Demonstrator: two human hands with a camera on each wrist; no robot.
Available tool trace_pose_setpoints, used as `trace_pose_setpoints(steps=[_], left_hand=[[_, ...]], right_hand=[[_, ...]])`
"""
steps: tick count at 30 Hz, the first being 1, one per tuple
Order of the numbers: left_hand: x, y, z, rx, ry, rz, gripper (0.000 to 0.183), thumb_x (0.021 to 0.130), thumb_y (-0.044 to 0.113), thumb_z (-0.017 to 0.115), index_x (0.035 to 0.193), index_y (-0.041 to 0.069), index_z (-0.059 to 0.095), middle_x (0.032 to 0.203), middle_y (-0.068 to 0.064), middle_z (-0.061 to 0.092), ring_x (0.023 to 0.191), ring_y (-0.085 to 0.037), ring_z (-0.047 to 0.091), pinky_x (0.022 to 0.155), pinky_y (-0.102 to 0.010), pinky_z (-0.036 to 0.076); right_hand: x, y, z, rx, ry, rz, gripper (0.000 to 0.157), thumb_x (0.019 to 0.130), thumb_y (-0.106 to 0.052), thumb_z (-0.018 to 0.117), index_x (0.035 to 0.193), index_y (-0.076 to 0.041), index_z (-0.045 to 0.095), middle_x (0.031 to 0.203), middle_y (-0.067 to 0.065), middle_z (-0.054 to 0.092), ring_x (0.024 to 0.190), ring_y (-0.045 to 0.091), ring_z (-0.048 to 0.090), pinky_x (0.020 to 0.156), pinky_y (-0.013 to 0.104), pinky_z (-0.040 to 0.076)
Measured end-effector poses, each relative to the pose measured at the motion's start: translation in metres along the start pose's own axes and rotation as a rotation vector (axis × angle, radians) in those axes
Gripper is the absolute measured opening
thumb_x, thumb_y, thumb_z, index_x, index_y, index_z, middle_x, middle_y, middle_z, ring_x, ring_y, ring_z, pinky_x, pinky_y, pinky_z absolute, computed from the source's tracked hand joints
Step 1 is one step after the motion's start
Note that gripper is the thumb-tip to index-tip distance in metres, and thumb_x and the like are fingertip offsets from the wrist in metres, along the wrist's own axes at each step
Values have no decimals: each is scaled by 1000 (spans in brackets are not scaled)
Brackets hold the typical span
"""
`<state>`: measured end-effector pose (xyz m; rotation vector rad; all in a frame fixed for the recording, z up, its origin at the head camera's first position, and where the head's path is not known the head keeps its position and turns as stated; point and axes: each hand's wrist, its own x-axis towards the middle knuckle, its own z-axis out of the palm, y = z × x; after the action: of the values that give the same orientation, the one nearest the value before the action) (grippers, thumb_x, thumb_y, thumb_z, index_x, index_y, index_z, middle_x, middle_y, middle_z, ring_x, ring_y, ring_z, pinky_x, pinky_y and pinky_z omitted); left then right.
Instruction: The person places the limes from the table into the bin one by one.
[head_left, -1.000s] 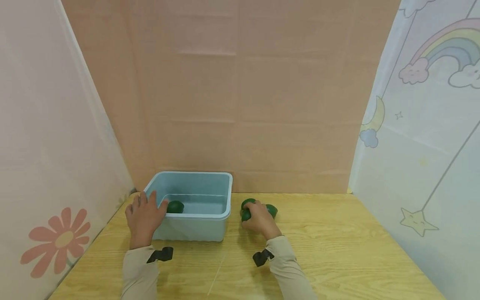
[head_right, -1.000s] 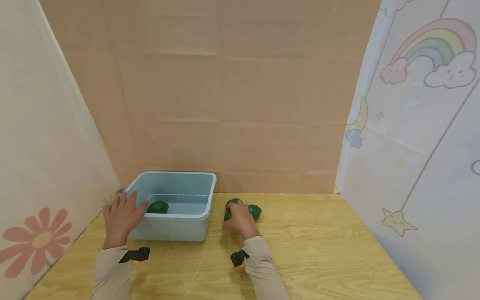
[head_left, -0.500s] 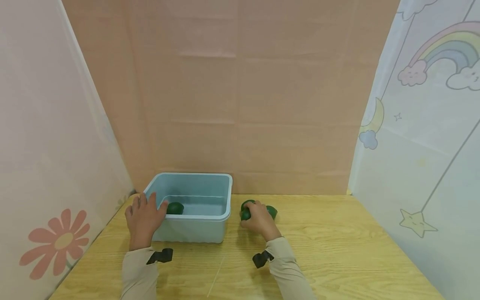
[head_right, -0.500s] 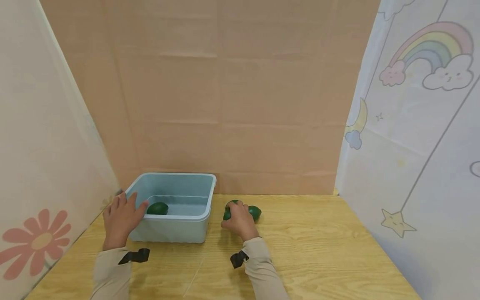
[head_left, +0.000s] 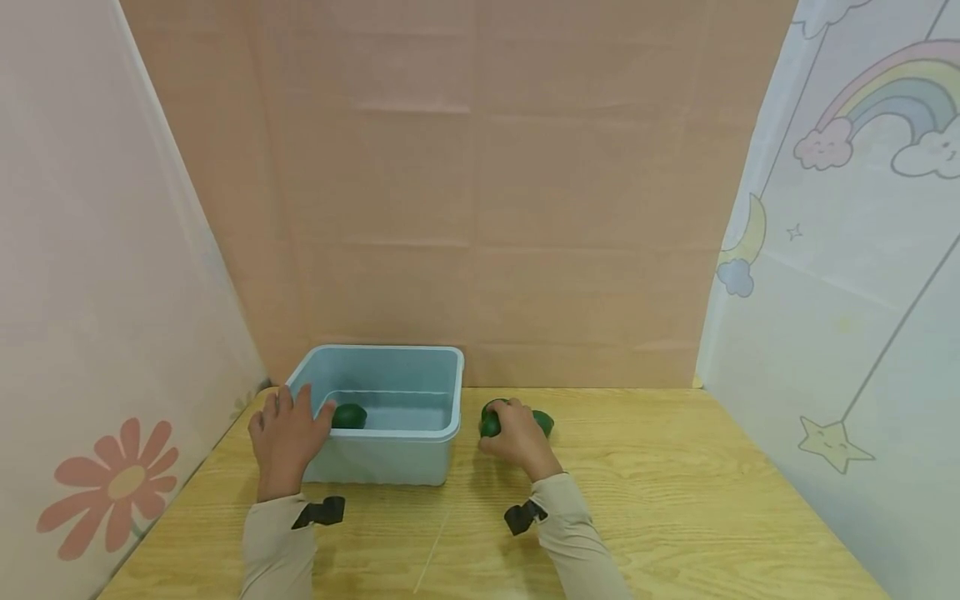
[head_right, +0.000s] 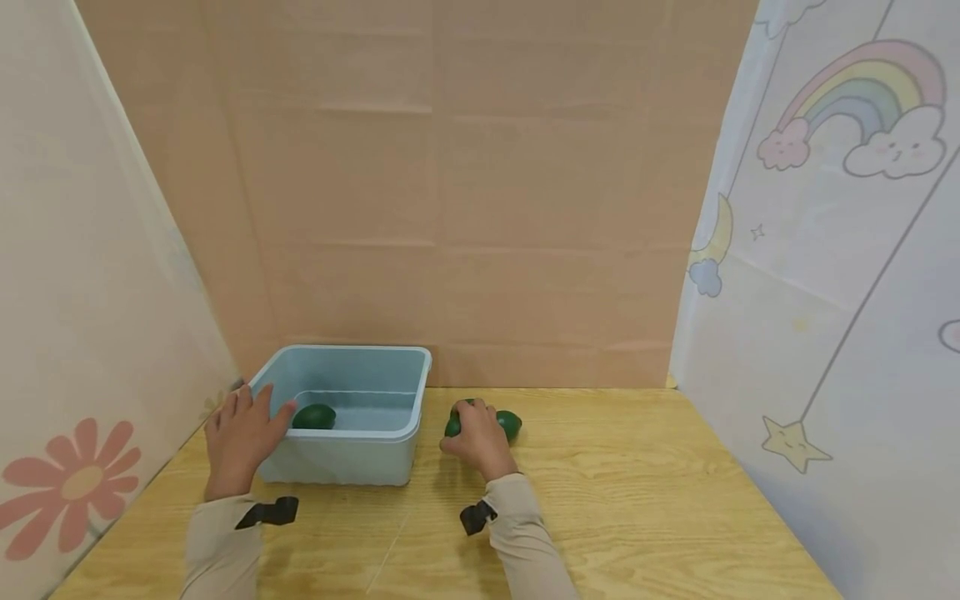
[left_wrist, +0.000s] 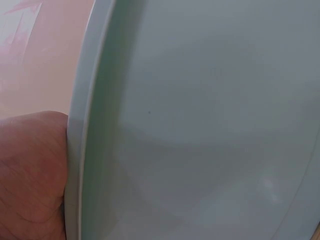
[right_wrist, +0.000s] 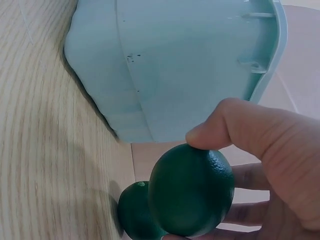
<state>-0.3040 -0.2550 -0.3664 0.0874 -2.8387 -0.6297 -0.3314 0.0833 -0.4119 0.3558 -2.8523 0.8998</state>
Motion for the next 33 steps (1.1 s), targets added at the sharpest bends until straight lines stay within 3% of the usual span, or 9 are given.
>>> trace_pose_setpoints(steps=[7,16,26,33], left_hand=[[0,-1,0,-3,19,11,68,103,40,45,150,-8,32,155,-39,15,144,-55,8,109,-71,8],[-1,1,-2,5,-19,-5,68,104,41,44,151,-7,31,155,-38,14,144,-54,6,110,-70,7],[0,0,-1,7,25,11,67,103,39,45,149,-8,33,154,-38,17,143,-55,9,109,-71,9],[0,0,-1,11,-10,-6,68,103,41,45,150,-7,31,154,-38,16,144,-54,7,109,-70,9]], right_hand=[[1,0,1,-8,28,-9,52,78,-20,79,125,-3,65,106,14,60,91,31,55,71,44,53],[-1,-2,-1,-10,39,-3,51,78,-20,79,125,-3,65,109,15,60,92,31,55,70,44,53],[0,-4,-1,-1,60,9,51,79,-22,79,125,-5,65,112,16,59,93,30,54,69,44,53],[1,-4,-1,-1,66,6,53,79,-22,78,127,-4,65,114,17,60,94,31,55,69,44,53]])
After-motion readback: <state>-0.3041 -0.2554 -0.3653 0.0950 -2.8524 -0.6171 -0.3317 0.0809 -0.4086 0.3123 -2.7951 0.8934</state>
